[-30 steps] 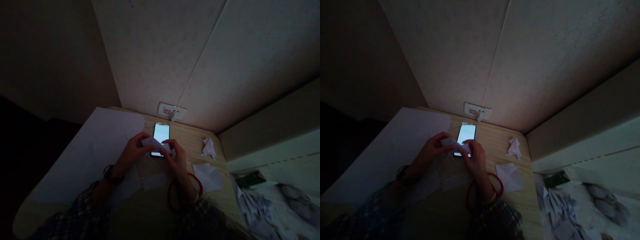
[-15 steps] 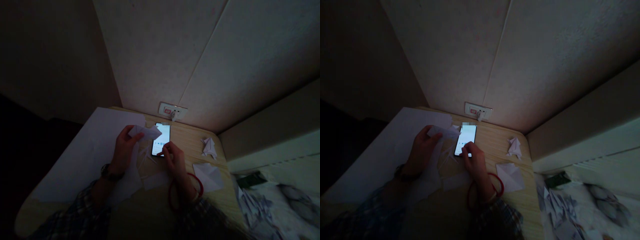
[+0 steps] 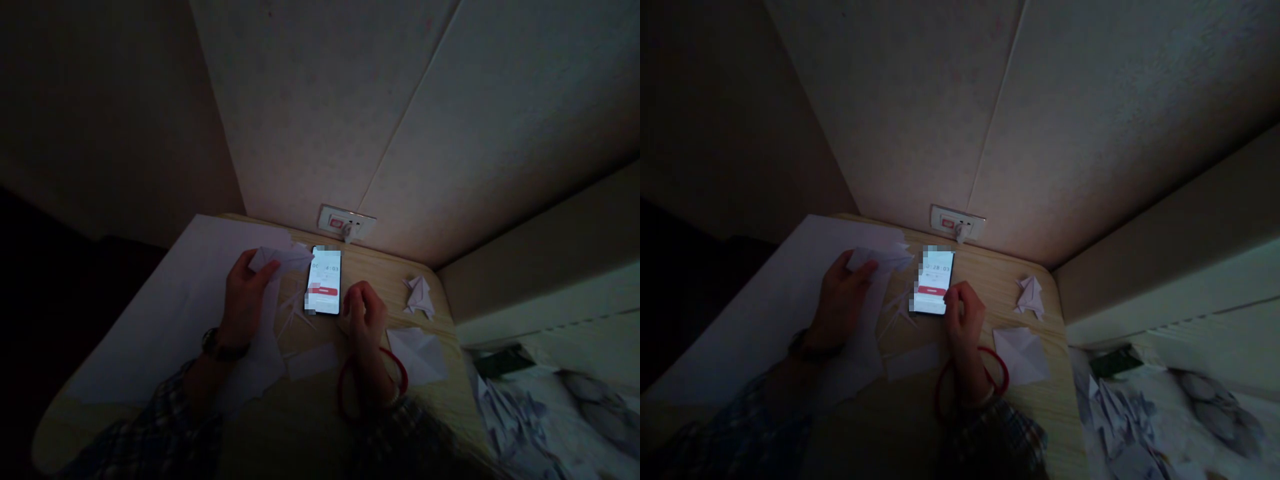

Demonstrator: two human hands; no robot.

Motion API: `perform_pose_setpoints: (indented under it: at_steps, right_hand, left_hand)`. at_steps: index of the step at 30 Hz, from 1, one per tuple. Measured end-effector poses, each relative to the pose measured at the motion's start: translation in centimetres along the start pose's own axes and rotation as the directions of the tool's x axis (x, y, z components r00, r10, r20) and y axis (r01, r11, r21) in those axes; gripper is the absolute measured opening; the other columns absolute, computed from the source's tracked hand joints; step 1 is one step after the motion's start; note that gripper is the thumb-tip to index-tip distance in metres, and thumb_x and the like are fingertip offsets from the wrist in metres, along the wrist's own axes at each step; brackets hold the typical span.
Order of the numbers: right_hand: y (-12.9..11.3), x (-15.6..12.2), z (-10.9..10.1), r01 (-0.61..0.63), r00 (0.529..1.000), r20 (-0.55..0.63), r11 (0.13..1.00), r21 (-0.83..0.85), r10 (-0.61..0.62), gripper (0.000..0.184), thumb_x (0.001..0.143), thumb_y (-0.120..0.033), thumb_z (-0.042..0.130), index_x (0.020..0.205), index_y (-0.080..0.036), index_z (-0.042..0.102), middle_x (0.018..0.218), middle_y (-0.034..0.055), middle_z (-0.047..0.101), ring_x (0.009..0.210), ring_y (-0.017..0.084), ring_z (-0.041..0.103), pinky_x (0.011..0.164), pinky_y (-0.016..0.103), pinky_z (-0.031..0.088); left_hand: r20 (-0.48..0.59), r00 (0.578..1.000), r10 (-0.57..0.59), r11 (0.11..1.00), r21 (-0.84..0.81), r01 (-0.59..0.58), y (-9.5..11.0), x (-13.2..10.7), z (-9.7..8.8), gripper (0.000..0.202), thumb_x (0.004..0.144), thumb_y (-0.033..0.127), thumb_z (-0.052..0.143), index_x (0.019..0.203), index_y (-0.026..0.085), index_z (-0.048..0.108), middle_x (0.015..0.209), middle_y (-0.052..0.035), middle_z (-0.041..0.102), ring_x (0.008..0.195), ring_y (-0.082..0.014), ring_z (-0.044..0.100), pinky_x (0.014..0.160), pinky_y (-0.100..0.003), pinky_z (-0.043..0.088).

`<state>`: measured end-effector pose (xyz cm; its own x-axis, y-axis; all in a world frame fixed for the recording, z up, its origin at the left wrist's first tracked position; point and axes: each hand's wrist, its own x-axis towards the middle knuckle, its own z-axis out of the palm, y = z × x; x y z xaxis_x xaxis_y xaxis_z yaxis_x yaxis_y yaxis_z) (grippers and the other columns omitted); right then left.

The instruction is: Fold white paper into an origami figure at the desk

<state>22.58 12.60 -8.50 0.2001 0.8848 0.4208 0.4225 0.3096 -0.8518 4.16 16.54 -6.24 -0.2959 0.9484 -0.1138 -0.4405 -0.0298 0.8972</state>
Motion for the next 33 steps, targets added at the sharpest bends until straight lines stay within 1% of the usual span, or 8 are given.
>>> perform_pose_setpoints:
  at_steps: [2,4,6,10,12,16,26,33]
  right_hand:
    - [0.0,0.1,0.2,0.007,1.000,-0.013,0.999,0.046,-0.006,0.027,0.097,-0.034,0.044,0.074,-0.024,0.052,0.065,-0.0018,0.056,0.062,0.016,0.054,0.060,0.029,0.042]
    - [0.0,0.3,0.4,0.046,0.999,-0.008,0.993,0.106,-0.046,0.014,0.094,-0.034,0.050,0.094,-0.022,0.058,0.087,0.0033,0.065,0.077,0.018,0.062,0.071,0.031,0.049]
    - [0.0,0.4,0.5,0.082,0.995,0.052,0.990,0.113,-0.088,0.023,0.090,-0.034,0.058,0.109,-0.022,0.058,0.103,0.0071,0.067,0.086,0.020,0.065,0.077,0.033,0.051]
    - [-0.1,0.1,0.4,0.130,0.958,0.260,0.992,-0.012,-0.122,0.008,0.088,-0.031,0.063,0.087,-0.023,0.066,0.079,0.0030,0.070,0.074,0.020,0.065,0.069,0.032,0.051]
    - [-0.1,-0.2,0.4,0.148,0.949,0.288,0.988,-0.049,-0.128,0.015,0.089,-0.032,0.061,0.078,-0.022,0.066,0.073,0.0030,0.070,0.069,0.019,0.064,0.065,0.030,0.050]
    - [-0.3,-0.4,0.4,0.097,0.952,0.297,0.993,-0.070,-0.072,0.024,0.092,-0.038,0.058,0.078,-0.021,0.068,0.067,0.0023,0.069,0.060,0.017,0.062,0.059,0.027,0.048]
    - [-1.0,-1.3,0.4,-0.052,0.940,0.336,0.998,-0.041,0.063,0.022,0.091,-0.036,0.059,0.076,-0.022,0.064,0.061,-0.0009,0.068,0.056,0.015,0.064,0.055,0.024,0.044]
    - [-1.0,-1.4,0.7,-0.109,0.948,0.299,0.994,-0.013,0.107,0.024,0.091,-0.038,0.059,0.073,-0.022,0.061,0.062,-0.0005,0.069,0.056,0.015,0.064,0.056,0.024,0.044]
  left_hand:
    - [0.046,0.998,-0.035,0.999,0.036,0.034,0.0,-0.1,0.0,0.032,0.058,0.027,0.087,0.082,0.021,0.066,0.068,0.0050,0.069,0.058,-0.0131,0.061,0.058,-0.023,0.050]
    - [0.129,0.989,-0.077,0.992,0.110,0.063,-0.1,-0.3,0.1,0.031,0.056,0.026,0.088,0.078,0.020,0.067,0.064,0.0043,0.068,0.057,-0.0141,0.059,0.055,-0.024,0.049]
    - [0.247,0.964,-0.101,0.979,0.197,0.052,-0.1,-0.5,0.1,0.029,0.053,0.024,0.089,0.073,0.020,0.068,0.062,0.0039,0.067,0.056,-0.0146,0.059,0.054,-0.024,0.047]
    - [0.433,0.886,-0.165,0.950,0.310,0.026,0.0,-0.7,0.3,0.026,0.053,0.022,0.088,0.069,0.020,0.068,0.064,0.0033,0.068,0.062,-0.0176,0.063,0.058,-0.025,0.049]
    - [0.462,0.867,-0.189,0.946,0.321,0.035,0.0,-0.6,0.2,0.025,0.055,0.023,0.087,0.071,0.021,0.068,0.067,0.0036,0.069,0.065,-0.0184,0.064,0.061,-0.027,0.051]
    - [0.466,0.860,-0.206,0.945,0.322,0.052,-0.1,-0.5,0.2,0.025,0.055,0.022,0.085,0.073,0.019,0.067,0.075,0.0027,0.072,0.072,-0.0178,0.066,0.068,-0.026,0.053]
    - [0.356,0.886,-0.298,0.923,0.345,0.172,0.9,-1.5,0.5,0.023,0.054,0.025,0.086,0.063,0.017,0.067,0.058,0.0045,0.068,0.057,-0.0130,0.060,0.059,-0.023,0.046]
    - [0.366,0.886,-0.284,0.952,0.215,0.216,-0.6,-1.4,0.4,0.028,0.056,0.023,0.087,0.080,0.017,0.073,0.072,0.0017,0.075,0.069,-0.0163,0.066,0.064,-0.024,0.049]
